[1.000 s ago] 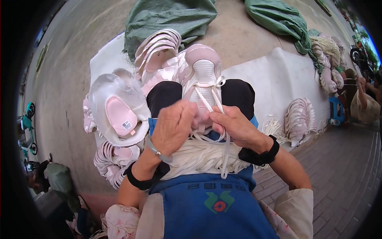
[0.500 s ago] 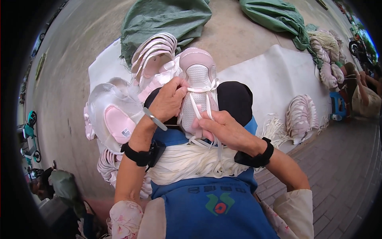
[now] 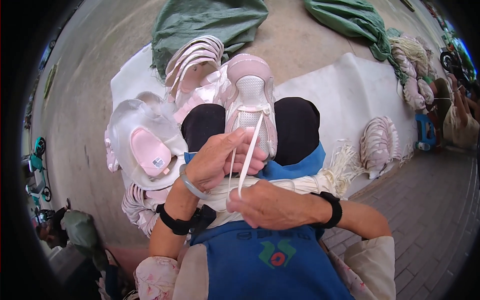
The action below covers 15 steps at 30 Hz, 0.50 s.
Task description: Lacing shoelaces onto pink and white athletic shoes.
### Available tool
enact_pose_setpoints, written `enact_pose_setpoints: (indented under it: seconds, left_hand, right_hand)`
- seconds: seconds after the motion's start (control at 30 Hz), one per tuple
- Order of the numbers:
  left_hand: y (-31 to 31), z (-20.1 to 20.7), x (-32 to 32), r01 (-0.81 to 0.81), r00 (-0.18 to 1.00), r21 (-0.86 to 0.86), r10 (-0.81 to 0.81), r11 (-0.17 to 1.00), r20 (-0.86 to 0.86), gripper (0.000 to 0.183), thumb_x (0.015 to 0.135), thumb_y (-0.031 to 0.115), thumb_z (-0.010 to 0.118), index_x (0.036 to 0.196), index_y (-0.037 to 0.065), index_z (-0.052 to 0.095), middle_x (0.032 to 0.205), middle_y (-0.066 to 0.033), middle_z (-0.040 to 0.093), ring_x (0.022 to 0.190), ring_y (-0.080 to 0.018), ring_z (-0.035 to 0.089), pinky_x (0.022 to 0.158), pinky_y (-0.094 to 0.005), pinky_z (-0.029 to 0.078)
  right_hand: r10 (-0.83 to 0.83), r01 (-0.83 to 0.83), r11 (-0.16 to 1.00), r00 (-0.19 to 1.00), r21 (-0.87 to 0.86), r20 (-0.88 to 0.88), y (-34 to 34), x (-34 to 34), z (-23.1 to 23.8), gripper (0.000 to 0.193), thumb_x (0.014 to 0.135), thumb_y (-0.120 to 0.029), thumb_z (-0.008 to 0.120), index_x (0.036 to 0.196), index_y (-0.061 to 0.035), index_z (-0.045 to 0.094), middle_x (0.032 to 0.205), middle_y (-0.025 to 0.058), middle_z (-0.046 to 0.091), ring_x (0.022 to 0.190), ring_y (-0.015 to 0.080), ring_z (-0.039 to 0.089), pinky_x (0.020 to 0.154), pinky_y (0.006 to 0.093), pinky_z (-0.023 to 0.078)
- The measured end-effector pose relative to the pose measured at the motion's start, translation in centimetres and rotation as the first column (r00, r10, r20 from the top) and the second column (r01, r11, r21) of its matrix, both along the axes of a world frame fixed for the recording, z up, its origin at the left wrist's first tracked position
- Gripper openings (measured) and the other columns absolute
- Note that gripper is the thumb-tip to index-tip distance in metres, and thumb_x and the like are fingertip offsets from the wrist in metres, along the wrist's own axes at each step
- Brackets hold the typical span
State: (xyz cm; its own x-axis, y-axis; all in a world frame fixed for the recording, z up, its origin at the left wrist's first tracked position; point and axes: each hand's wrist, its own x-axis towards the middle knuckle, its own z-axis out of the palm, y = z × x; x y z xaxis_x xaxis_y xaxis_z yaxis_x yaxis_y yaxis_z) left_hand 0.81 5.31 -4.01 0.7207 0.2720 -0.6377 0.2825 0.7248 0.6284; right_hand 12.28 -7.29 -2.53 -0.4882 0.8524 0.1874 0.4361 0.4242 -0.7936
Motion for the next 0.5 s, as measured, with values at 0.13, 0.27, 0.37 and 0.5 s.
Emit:
enact_pose_setpoints:
  seconds: [0.13, 0.27, 0.37, 0.5]
  left_hand:
    - [-1.0, -2.2, 0.1, -0.26, 0.938, -0.321, 0.318, 0.91, 0.14, 0.038, 0.098, 0.027, 0.055, 0.113, -0.008, 0.053, 0.072, -0.0046, 0.06, 0.052, -0.0088, 0.058, 0.046, -0.0206, 0.049]
    - [-2.0, -1.1, -0.8, -0.216, 0.971, -0.073, 0.222, 0.974, 0.09, 0.023, 0.096, 0.02, 0.056, 0.101, -0.002, 0.057, 0.061, 0.0017, 0.05, 0.04, -0.0046, 0.04, 0.036, -0.0188, 0.039]
    - [-2.9, -1.5, -1.9, 0.115, 0.988, 0.59, -0.03, 0.799, -0.152, 0.013, 0.094, 0.016, 0.058, 0.092, 0.003, 0.059, 0.059, -0.0011, 0.05, 0.043, -0.0086, 0.046, 0.04, -0.026, 0.039]
    - [-4.5, -3.1, -1.3, 0.102, 0.995, 0.982, 0.004, 0.16, -0.104, 0.015, 0.089, 0.009, 0.061, 0.084, 0.0, 0.05, 0.061, -0.0173, 0.051, 0.052, -0.0292, 0.055, 0.05, -0.0371, 0.042]
  right_hand:
    - [0.152, -0.116, 0.972, 0.974, -0.205, 0.169, -0.8, -1.6, 1.1, 0.017, 0.088, -0.013, 0.057, 0.085, 0.0025, 0.054, 0.067, 0.0119, 0.056, 0.062, 0.0297, 0.06, 0.055, 0.0372, 0.046]
    - [-0.167, 0.156, 0.898, 0.986, -0.412, 0.009, -1.2, 3.8, 2.3, 0.02, 0.089, -0.015, 0.06, 0.09, 0.0045, 0.056, 0.071, 0.0123, 0.06, 0.062, 0.0261, 0.061, 0.056, 0.0349, 0.047]
    - [-0.467, 0.482, 0.767, 0.872, -0.423, 0.146, 0.8, 6.4, 2.0, 0.02, 0.087, -0.015, 0.062, 0.093, 0.0032, 0.058, 0.073, 0.0135, 0.061, 0.063, 0.0234, 0.06, 0.06, 0.0322, 0.048]
    - [-0.694, 0.707, 0.691, 0.707, -0.15, 0.136, 2.8, 5.8, -1.0, 0.02, 0.086, -0.016, 0.063, 0.094, 0.0017, 0.056, 0.076, 0.0157, 0.06, 0.067, 0.0303, 0.059, 0.063, 0.0372, 0.048]
